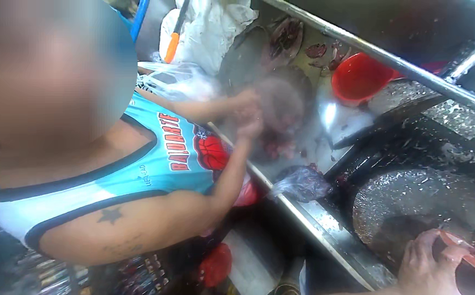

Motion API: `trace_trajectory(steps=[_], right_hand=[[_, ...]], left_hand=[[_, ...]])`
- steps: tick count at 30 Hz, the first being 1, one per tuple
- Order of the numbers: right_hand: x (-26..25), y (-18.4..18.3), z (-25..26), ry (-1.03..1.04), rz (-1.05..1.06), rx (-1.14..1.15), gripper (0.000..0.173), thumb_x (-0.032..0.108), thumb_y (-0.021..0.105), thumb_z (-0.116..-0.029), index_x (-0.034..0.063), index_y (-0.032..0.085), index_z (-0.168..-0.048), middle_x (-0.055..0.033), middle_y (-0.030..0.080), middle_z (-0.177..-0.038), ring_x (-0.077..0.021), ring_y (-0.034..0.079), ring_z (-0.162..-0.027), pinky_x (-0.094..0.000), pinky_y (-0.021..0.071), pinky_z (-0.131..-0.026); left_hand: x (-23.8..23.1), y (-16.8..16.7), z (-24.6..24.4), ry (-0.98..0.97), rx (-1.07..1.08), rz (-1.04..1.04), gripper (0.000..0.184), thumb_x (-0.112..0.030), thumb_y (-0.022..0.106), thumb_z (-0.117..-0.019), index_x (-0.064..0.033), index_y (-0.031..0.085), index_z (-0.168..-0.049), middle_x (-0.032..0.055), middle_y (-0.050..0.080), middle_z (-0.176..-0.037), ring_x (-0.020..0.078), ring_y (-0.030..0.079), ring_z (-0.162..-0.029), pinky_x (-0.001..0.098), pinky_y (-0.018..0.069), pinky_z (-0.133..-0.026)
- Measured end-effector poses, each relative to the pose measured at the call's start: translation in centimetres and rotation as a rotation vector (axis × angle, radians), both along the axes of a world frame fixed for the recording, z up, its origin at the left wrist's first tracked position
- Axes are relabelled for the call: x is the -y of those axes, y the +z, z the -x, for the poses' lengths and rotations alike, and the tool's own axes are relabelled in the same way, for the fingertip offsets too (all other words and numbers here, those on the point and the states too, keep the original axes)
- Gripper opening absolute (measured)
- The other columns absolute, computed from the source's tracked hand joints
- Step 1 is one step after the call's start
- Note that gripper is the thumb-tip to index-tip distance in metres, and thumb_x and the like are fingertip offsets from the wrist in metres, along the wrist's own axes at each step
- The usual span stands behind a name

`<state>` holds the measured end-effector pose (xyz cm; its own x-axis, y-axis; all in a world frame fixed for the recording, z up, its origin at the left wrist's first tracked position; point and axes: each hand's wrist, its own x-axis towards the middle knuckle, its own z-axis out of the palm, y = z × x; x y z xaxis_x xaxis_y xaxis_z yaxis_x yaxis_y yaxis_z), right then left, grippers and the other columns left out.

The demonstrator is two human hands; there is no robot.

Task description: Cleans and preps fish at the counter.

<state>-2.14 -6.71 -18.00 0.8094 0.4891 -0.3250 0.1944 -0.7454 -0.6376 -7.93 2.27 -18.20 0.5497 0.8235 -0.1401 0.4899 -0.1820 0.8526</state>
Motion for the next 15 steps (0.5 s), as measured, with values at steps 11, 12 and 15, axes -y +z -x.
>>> trace_trajectory(steps=[11, 12, 15], right_hand=[[2.8, 2.9, -0.9, -0.024, 0.084, -0.147, 0.044, 0.038, 0.062, -0.0983, 0.0022, 0.067, -0.123, -0.0180, 0.070, -0.089, -0.0304, 0.069, -0.074, -0.0596, 0.0567, -0.069], [2.7, 3.2, -0.8, 0.002, 0.110, -0.146, 0.043, 0.037, 0.062, -0.0991, 0.0030, 0.067, -0.126, -0.0205, 0.072, -0.097, -0.0350, 0.071, -0.086, -0.0637, 0.0559, -0.079], [3.0, 3.5, -0.6, 0.033, 0.176, -0.161, 0.038, 0.032, 0.063, -0.1006, 0.0028, 0.066, -0.125, -0.0225, 0.072, -0.102, -0.0397, 0.071, -0.097, -0.0667, 0.0539, -0.086]], left_hand=[[0.8, 1.5, 1.5, 0.068, -0.166, 0.126, 0.093, -0.042, 0.092, -0.0701, -0.0074, 0.051, -0.147, 0.0167, 0.049, -0.153, 0.0254, 0.060, -0.130, 0.0421, 0.0594, -0.097], [1.0, 1.7, 1.9, 0.072, -0.185, 0.112, 0.095, -0.043, 0.091, -0.0698, -0.0073, 0.050, -0.147, 0.0166, 0.049, -0.153, 0.0250, 0.060, -0.129, 0.0418, 0.0596, -0.097], [2.1, 2.0, 2.4, 0.047, -0.252, 0.074, 0.097, -0.046, 0.090, -0.0699, -0.0089, 0.048, -0.149, 0.0161, 0.047, -0.154, 0.0260, 0.059, -0.130, 0.0424, 0.0596, -0.096]])
